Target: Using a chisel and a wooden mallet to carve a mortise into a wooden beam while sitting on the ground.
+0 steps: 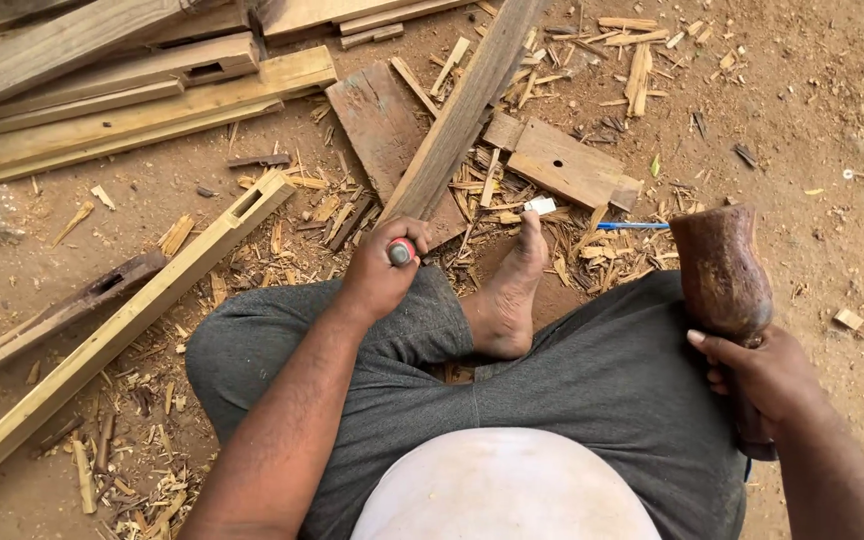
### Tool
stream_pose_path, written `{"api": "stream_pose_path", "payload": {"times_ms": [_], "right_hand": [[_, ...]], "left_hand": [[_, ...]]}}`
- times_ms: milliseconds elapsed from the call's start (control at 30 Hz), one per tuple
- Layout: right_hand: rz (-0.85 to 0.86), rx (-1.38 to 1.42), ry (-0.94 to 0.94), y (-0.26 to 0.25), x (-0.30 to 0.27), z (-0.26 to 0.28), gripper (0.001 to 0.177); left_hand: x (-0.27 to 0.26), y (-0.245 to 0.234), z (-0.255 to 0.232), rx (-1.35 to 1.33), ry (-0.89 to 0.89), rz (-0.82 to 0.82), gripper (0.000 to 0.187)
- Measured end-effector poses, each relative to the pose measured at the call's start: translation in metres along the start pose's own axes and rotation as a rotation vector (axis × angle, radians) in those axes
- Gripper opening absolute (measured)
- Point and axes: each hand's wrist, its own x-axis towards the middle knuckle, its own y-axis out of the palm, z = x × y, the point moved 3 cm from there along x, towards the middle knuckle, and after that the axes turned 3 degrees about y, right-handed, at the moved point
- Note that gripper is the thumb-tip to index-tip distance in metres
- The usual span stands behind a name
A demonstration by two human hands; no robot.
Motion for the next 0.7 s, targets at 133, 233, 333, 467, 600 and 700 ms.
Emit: {"api": "stream_pose_path", "payload": {"times_ms": [133, 233, 333, 467, 600, 700], "right_hand": [[0.004, 0.009, -0.001, 0.000, -0.001, -0.001, 0.031], [0.024, 0.026, -0.012, 0.000, -0.001, 0.001, 0.032], [0.031, 0.039, -0.006, 0.001, -0.002, 0.002, 0.032], [0.019, 0.050, 0.016, 0.004, 0.001, -0.009, 0.033], [-0.081, -0.227, -0.012, 0.010, -0.025, 0.018, 0.043], [-0.104, -0.286, -0.432, 0.022, -0.052, 0.042, 0.060]], "left_hand": [[-0.006, 0.001, -0.004, -0.009, 0.065, -0.024, 0.026], [-0.010, 0.002, -0.002, -0.035, -0.039, -0.046, 0.024], [-0.012, 0.005, 0.000, -0.077, -0.012, -0.061, 0.023], [-0.016, 0.014, 0.005, 0.028, 0.052, -0.111, 0.024], [-0.014, 0.020, 0.007, 0.061, 0.128, -0.184, 0.025], [-0.012, 0.024, 0.002, 0.126, 0.148, -0.161, 0.024]]}}
